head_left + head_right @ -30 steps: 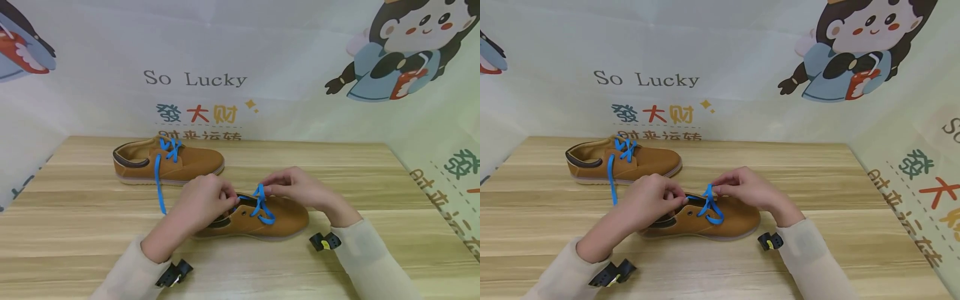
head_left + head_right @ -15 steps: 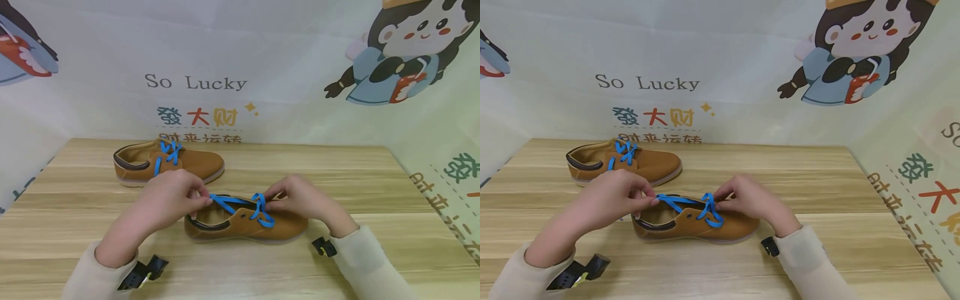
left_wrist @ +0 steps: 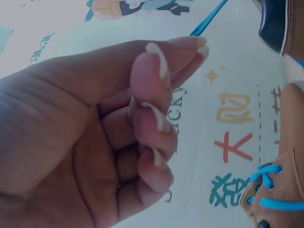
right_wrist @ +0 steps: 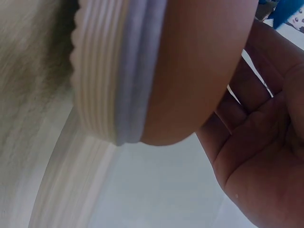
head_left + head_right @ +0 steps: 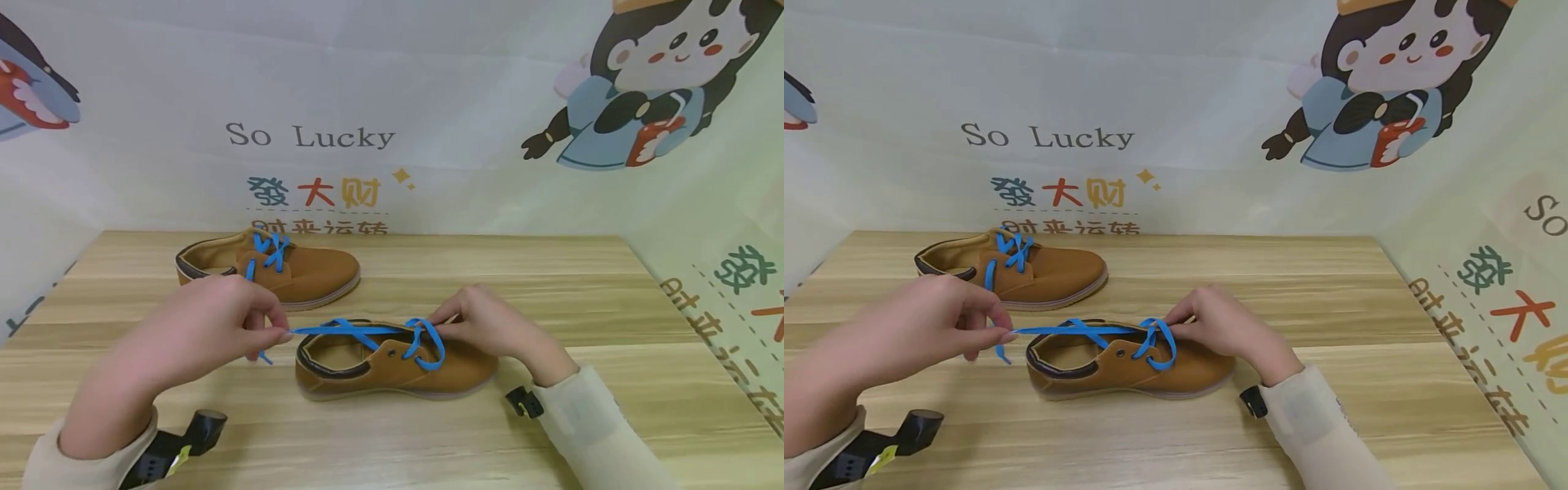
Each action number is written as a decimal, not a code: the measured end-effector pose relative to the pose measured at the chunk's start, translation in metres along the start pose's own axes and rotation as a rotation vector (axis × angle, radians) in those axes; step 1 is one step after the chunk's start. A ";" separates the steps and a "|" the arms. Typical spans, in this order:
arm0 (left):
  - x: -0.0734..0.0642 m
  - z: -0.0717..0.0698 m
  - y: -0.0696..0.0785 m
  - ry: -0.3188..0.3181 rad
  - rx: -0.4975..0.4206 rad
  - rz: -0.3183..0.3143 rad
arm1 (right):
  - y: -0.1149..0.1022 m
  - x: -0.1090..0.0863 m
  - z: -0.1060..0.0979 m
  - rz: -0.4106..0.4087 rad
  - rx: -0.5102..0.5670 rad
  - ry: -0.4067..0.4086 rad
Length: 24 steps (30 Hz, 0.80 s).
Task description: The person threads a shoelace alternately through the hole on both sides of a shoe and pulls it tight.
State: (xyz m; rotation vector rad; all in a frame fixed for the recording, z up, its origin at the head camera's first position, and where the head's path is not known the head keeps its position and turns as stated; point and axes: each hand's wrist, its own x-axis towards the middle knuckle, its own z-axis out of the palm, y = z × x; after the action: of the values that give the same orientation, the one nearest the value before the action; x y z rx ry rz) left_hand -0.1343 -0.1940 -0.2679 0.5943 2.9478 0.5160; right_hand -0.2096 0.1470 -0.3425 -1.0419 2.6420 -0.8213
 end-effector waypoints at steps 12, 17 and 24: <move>-0.013 -0.002 -0.021 -0.045 -0.029 -0.024 | 0.003 0.001 0.002 0.003 0.007 -0.008; -0.021 -0.003 -0.031 -0.044 -0.015 -0.058 | 0.002 0.001 0.002 0.006 0.011 0.000; -0.031 -0.003 -0.052 -0.047 -0.029 -0.102 | 0.001 0.001 0.003 -0.011 0.001 0.004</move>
State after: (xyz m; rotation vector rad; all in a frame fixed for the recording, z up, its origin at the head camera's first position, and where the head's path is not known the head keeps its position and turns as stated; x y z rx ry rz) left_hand -0.1250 -0.2526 -0.2823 0.4444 2.9027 0.5254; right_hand -0.2098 0.1456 -0.3457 -1.0569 2.6407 -0.8284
